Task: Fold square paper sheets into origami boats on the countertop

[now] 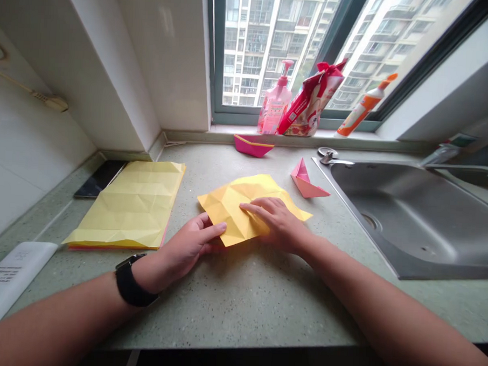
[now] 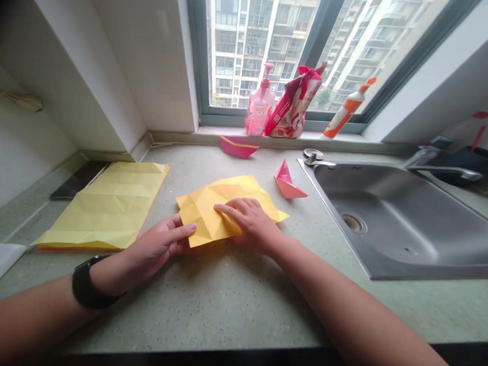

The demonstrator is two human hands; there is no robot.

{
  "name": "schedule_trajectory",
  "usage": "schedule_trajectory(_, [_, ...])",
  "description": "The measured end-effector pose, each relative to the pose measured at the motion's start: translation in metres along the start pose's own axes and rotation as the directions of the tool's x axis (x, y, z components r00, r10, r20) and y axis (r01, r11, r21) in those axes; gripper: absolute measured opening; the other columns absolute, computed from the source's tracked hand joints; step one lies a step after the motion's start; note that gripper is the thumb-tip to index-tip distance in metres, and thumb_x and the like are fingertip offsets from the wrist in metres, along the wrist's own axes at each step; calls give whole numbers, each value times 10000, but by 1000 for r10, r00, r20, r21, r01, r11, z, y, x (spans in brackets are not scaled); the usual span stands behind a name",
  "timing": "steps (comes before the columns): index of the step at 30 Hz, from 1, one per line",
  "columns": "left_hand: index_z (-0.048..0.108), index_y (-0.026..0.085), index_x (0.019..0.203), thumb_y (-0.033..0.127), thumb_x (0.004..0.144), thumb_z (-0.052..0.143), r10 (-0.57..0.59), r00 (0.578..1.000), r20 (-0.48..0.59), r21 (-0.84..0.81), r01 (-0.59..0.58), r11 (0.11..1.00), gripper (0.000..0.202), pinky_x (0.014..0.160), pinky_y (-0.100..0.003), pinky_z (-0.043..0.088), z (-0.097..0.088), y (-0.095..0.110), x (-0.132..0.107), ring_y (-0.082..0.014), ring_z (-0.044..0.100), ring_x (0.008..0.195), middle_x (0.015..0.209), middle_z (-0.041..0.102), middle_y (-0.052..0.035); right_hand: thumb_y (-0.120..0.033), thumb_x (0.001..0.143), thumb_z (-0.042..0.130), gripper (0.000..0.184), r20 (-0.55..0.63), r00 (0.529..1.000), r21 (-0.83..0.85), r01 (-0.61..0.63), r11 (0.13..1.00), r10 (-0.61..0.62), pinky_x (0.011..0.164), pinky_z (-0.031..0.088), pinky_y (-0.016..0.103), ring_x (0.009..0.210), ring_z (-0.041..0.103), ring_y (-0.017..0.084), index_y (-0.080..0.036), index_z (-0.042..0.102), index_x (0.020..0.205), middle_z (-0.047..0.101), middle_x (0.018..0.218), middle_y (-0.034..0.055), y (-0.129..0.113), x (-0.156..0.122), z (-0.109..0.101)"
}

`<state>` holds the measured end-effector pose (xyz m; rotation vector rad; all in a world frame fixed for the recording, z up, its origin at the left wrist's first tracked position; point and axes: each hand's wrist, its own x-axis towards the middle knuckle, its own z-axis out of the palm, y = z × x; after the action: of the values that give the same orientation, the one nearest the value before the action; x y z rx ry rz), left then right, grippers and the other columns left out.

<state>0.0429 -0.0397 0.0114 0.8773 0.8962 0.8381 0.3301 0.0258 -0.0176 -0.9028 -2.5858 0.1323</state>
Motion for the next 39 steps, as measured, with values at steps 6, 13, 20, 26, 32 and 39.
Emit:
schedule_trajectory(6, [743,161,957,761,915,827,-193,935,297,305,99,947,608,631,-264,587,3,12,-15,-190,753,768,955,782,-95,-83,848,643,859,-4,999,11,32,999,-32,1146,532,577,1313,687,343,-335,547,1664,751,1449,104,2,0,-1])
schedule_trajectory(13, [703,212,856,651,1122,565,415,815,404,620,-578,531,531,798,-354,599,-19,47,-25,-208,704,806,845,733,-68,15,835,532,847,150,988,-18,50,999,-47,1168,544,573,1379,678,324,-337,632,1599,727,1538,81,5,-3,-8])
schedule_trajectory(20, [476,239,1704,804,856,853,232,825,516,856,-511,-86,1086,1393,-730,179,-67,24,17,-481,323,1703,1808,405,-236,-15,938,564,736,171,984,99,21,995,-38,1198,562,570,1405,686,302,-357,662,1582,722,1554,84,13,-5,-5])
schedule_trajectory(26, [461,268,1722,496,951,852,149,817,557,830,-538,-151,894,1396,-705,208,-69,25,10,-462,378,1682,1829,382,-202,-252,1112,601,395,94,994,408,11,913,-54,1146,626,464,1362,733,258,-305,724,1483,763,1485,101,20,-2,-9])
schedule_trajectory(32, [471,276,1727,544,920,882,147,785,602,799,-591,-112,945,1386,-679,268,-66,43,-1,-463,455,1624,1778,469,-192,-534,1115,651,348,75,997,564,-38,825,-6,1166,615,488,1324,759,301,-302,815,1315,824,1347,107,29,0,-15])
schedule_trajectory(39, [506,272,1703,234,1029,707,305,709,636,768,-621,-155,705,1310,-605,429,-66,50,0,-382,598,1498,1653,610,-179,-687,1016,718,478,121,979,683,-202,702,164,1142,616,537,1310,753,356,-317,844,1290,810,1380,112,34,-1,-23])
